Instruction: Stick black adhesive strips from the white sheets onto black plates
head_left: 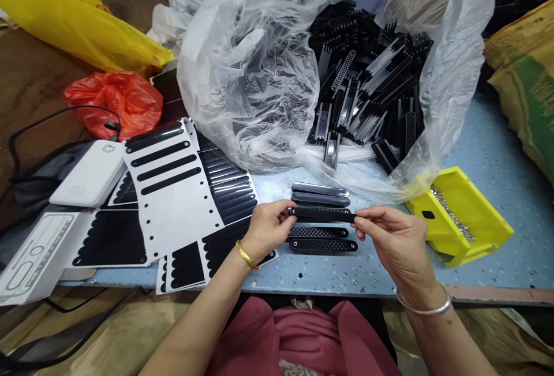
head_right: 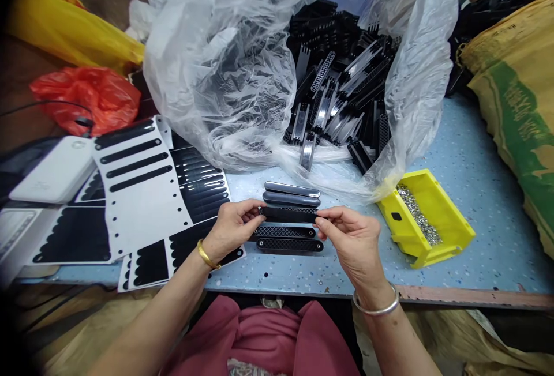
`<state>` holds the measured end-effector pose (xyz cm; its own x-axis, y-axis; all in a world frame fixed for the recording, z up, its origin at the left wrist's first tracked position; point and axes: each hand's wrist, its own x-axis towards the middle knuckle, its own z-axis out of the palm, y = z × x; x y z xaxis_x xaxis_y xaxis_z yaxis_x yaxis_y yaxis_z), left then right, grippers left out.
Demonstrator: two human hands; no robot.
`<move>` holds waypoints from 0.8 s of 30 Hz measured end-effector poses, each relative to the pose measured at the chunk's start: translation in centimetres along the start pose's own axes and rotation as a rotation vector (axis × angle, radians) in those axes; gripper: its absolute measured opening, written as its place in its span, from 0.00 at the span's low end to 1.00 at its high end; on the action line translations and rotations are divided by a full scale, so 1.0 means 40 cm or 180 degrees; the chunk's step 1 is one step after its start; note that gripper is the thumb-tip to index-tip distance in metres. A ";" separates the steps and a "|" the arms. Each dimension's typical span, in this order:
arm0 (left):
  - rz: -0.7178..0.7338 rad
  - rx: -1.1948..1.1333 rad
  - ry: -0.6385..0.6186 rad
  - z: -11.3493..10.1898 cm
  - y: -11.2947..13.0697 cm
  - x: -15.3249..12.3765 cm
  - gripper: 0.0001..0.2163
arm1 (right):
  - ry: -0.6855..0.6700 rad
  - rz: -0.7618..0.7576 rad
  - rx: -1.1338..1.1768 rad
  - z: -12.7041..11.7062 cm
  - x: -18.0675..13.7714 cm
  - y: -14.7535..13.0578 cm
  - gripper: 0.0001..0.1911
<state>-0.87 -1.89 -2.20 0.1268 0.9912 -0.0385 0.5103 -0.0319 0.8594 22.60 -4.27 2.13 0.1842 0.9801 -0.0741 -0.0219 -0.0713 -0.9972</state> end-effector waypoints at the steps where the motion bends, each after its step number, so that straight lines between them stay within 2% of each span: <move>1: -0.0009 -0.0012 -0.0006 -0.001 0.001 0.000 0.11 | -0.0015 0.0012 0.0006 0.000 0.002 0.004 0.06; 8: -0.0015 -0.0023 -0.0058 -0.006 0.007 -0.001 0.10 | -0.0086 0.0103 0.0045 0.011 0.017 0.031 0.07; 24: 0.0025 -0.0059 -0.0002 -0.002 0.001 -0.001 0.10 | -0.0075 0.0308 0.0002 0.011 0.033 0.043 0.08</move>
<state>-0.92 -1.90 -2.11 0.1313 0.9908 -0.0319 0.4934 -0.0374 0.8690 22.36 -3.03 0.34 0.1579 0.9727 -0.1700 -0.0390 -0.1659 -0.9854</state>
